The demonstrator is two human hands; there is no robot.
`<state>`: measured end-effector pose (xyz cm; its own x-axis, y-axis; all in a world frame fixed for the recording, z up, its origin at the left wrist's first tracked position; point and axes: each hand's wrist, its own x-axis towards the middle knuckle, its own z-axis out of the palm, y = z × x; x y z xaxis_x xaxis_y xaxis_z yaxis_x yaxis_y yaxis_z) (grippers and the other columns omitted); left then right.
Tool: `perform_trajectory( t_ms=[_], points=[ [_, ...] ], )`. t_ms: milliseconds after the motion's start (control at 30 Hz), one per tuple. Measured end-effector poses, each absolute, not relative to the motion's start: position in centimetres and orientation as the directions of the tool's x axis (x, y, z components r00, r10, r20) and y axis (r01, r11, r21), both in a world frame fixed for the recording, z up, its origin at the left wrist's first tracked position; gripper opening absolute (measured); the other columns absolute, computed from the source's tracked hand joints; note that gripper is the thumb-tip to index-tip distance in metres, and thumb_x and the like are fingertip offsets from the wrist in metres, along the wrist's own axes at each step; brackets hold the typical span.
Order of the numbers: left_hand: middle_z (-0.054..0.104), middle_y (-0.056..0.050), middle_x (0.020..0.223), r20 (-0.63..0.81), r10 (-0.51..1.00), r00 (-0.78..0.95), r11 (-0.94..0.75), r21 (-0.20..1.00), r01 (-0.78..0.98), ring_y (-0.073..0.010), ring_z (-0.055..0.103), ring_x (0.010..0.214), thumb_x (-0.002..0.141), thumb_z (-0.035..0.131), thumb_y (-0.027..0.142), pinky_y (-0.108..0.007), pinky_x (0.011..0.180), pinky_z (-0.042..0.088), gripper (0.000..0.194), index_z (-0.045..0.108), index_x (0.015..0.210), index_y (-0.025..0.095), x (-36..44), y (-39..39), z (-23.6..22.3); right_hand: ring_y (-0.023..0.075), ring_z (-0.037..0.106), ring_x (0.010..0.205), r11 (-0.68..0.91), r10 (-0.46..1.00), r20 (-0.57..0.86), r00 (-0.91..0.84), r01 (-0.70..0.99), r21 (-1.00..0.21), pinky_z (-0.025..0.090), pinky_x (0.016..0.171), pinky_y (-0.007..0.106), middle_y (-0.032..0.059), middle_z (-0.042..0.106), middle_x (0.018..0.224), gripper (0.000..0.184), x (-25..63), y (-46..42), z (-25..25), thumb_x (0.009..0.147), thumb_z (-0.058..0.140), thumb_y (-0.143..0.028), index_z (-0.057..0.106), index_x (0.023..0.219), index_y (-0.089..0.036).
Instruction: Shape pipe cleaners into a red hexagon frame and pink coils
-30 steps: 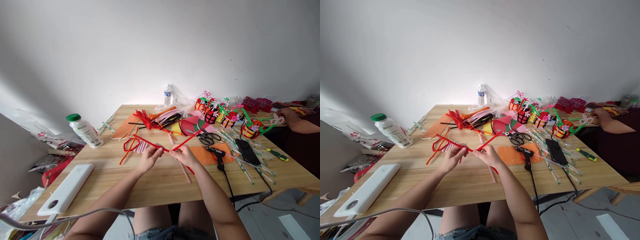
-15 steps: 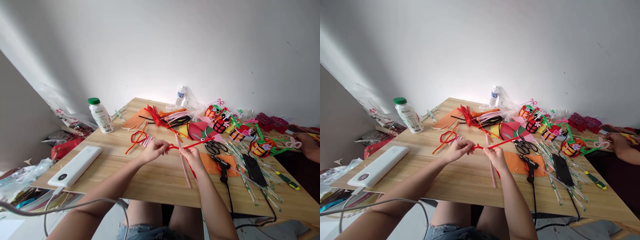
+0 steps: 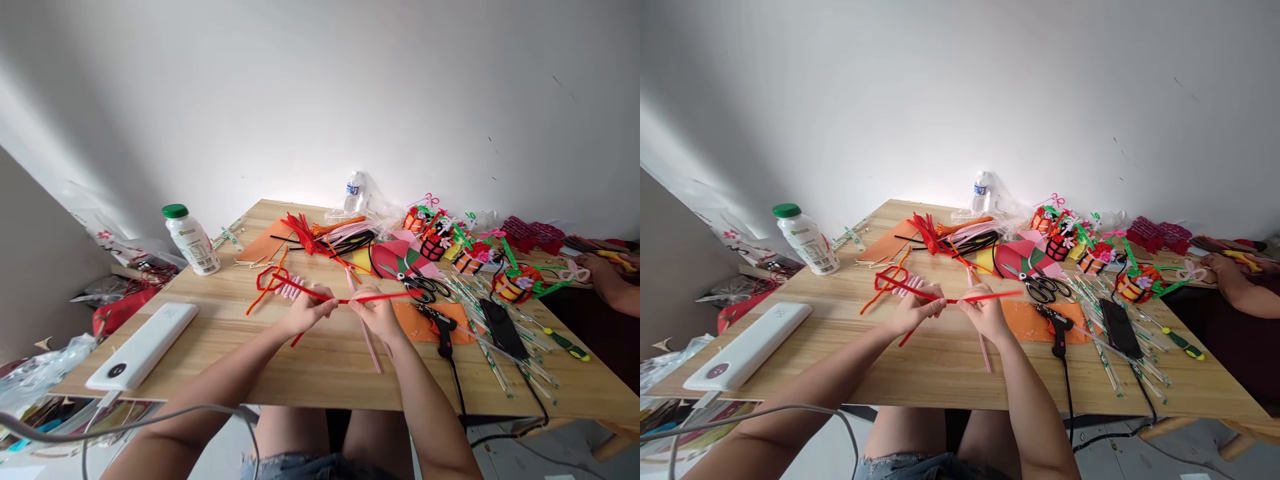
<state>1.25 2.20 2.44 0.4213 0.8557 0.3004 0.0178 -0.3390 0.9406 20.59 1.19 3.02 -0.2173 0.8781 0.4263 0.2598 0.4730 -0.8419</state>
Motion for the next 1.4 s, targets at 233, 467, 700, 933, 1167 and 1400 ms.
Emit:
perform_trajectory(
  t_ms=[233, 467, 700, 933, 1167, 1400],
  points=[
    [0.034, 0.004, 0.044, -0.122, 0.633, 0.765, 0.451, 0.861, -0.236, -0.0077, 0.032, 0.033, 0.073, 0.054, 0.042, -0.021, 0.032, 0.021, 0.034, 0.043, 0.054, 0.017, 1.1, 2.5, 2.8, 0.0231, 0.055, 0.084, 0.778, 0.590, 0.765, -0.259, 0.435, -0.453, 0.045, 0.078, 0.041, 0.0074, 0.069, 0.084, 0.011, 20.1, 0.7, 2.4, 0.084, 0.060, -0.023, 0.070, 0.079, -0.024],
    [0.063, -0.010, 0.070, 0.492, 0.801, 0.341, -0.486, 0.867, -0.111, -0.0178, 0.058, 0.063, 0.085, 0.043, 0.040, -0.033, 0.060, 0.047, 0.035, 0.064, 0.078, 0.012, 0.5, 3.2, 1.3, 0.0132, 0.050, 0.052, 0.042, 0.990, 0.056, -0.132, -0.105, -0.994, 0.041, 0.052, 0.027, 0.0022, 0.057, 0.060, 0.024, 20.3, 1.2, 2.6, 0.074, 0.066, -0.036, 0.061, 0.061, -0.016],
    [0.054, -0.016, 0.118, 0.871, 0.369, 0.326, -0.866, 0.194, 0.461, -0.0263, 0.051, 0.110, 0.081, 0.061, 0.022, -0.045, 0.090, 0.045, 0.031, 0.057, 0.112, 0.018, 1.1, 2.5, 0.9, 0.0111, 0.050, 0.054, -0.344, 0.879, -0.200, -0.433, -0.286, -0.894, 0.040, 0.049, 0.023, 0.0008, 0.054, 0.058, 0.024, 20.8, 1.4, 2.3, 0.071, 0.066, -0.034, 0.058, 0.061, -0.013],
    [0.063, -0.012, 0.100, 0.828, 0.491, 0.271, -0.855, 0.399, 0.332, -0.0193, 0.059, 0.091, 0.088, 0.049, 0.019, -0.034, 0.078, 0.049, 0.015, 0.062, 0.095, 0.016, 1.4, 2.2, 1.2, 0.0110, 0.050, 0.051, -0.252, 0.868, -0.140, -0.476, -0.180, -0.951, 0.040, 0.048, 0.023, 0.0005, 0.054, 0.058, 0.027, 20.4, 1.1, 1.9, 0.074, 0.065, -0.037, 0.056, 0.061, -0.014],
    [0.037, 0.004, 0.048, 0.051, 0.910, 0.411, -0.004, 0.993, -0.116, -0.0061, 0.027, 0.040, 0.077, 0.053, 0.040, -0.020, 0.037, 0.025, 0.034, 0.046, 0.054, 0.016, 1.4, 2.6, 1.8, 0.0198, 0.057, 0.075, 0.715, 0.689, 0.697, -0.200, 0.348, -0.607, 0.048, 0.072, 0.036, 0.0073, 0.067, 0.075, 0.013, 20.4, 1.4, 2.4, 0.082, 0.063, -0.028, 0.066, 0.072, -0.019],
    [0.052, -0.001, 0.055, 0.138, 0.881, 0.452, -0.068, 0.984, -0.167, -0.0084, 0.043, 0.043, 0.080, 0.052, 0.037, -0.022, 0.043, 0.036, 0.028, 0.058, 0.068, 0.012, 0.6, 3.1, 2.4, 0.0125, 0.049, 0.046, 0.358, 0.931, 0.344, -0.126, 0.117, -0.926, 0.040, 0.043, 0.026, 0.0013, 0.056, 0.054, 0.023, 20.0, 0.5, 2.9, 0.080, 0.062, -0.036, 0.061, 0.066, -0.017]
  ],
)
